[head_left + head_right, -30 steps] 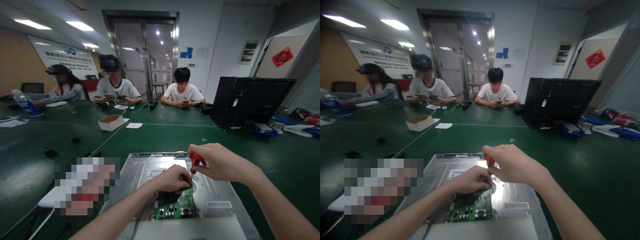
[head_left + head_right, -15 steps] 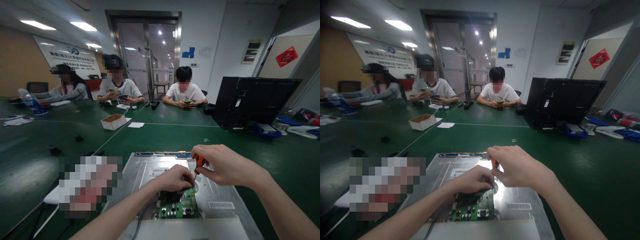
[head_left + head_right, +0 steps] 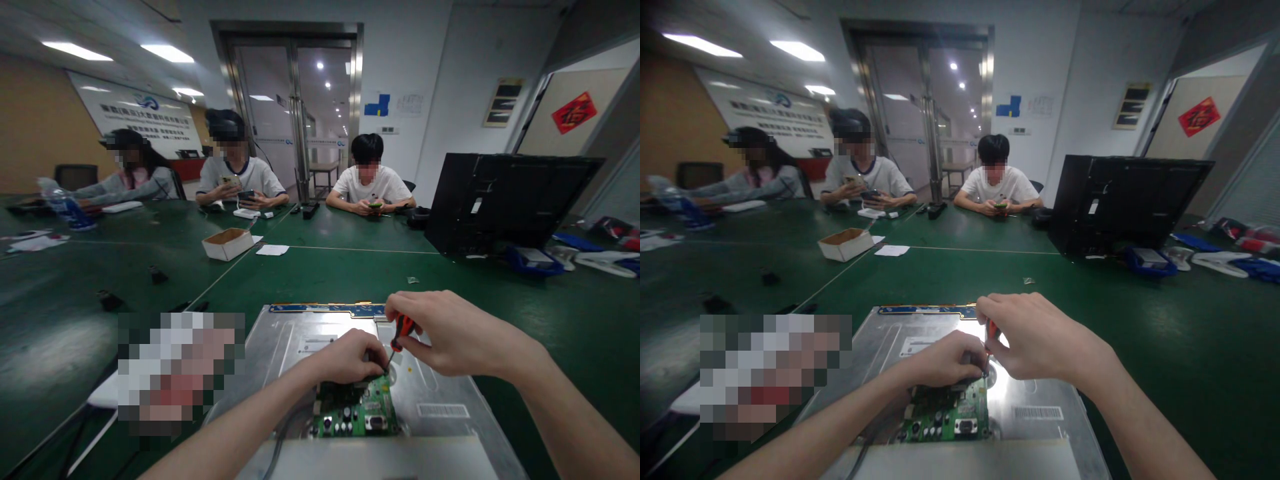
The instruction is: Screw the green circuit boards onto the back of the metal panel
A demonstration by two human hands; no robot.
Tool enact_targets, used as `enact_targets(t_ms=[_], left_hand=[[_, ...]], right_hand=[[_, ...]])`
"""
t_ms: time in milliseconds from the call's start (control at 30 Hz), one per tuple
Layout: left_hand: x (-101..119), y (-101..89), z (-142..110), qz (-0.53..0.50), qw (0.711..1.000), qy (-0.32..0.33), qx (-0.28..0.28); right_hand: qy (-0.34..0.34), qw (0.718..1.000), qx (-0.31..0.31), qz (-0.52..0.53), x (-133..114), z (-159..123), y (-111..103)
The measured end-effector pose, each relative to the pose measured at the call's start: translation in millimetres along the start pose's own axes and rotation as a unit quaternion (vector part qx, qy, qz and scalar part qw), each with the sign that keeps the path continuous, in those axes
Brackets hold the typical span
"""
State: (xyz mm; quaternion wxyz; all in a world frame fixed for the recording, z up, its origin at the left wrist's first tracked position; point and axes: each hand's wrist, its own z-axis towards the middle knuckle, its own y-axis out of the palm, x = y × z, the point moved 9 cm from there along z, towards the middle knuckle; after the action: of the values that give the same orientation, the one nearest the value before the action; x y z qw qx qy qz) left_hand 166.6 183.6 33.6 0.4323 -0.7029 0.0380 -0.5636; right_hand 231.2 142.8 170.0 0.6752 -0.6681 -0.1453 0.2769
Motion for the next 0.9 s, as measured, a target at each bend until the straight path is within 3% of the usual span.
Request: enact_targets(t_ms=[300, 500, 733, 900], left_hand=[[0.7, -0.7, -0.4, -0.005, 1.000, 0.002, 0.006], [1.3, -0.9, -0.9, -0.007, 1.000, 0.005, 0.004], [0.0, 0.6, 0.1, -0.007, 1.000, 0.007, 0.001], [0.1, 0.7, -0.2, -0.005, 1.000, 0.008, 0.001]], right_hand=[[0.030, 0.998, -0.003, -0.050, 3.1, 1.4, 2.1], [-0.005, 1.000, -0.006, -0.001, -5.0, -3.1, 1.1], [0.036, 0.996, 0.003, -0.082, 2.0, 5.4, 3.6], [0.001, 1.000, 0.008, -0.025, -5.6, 0.9, 0.7]])
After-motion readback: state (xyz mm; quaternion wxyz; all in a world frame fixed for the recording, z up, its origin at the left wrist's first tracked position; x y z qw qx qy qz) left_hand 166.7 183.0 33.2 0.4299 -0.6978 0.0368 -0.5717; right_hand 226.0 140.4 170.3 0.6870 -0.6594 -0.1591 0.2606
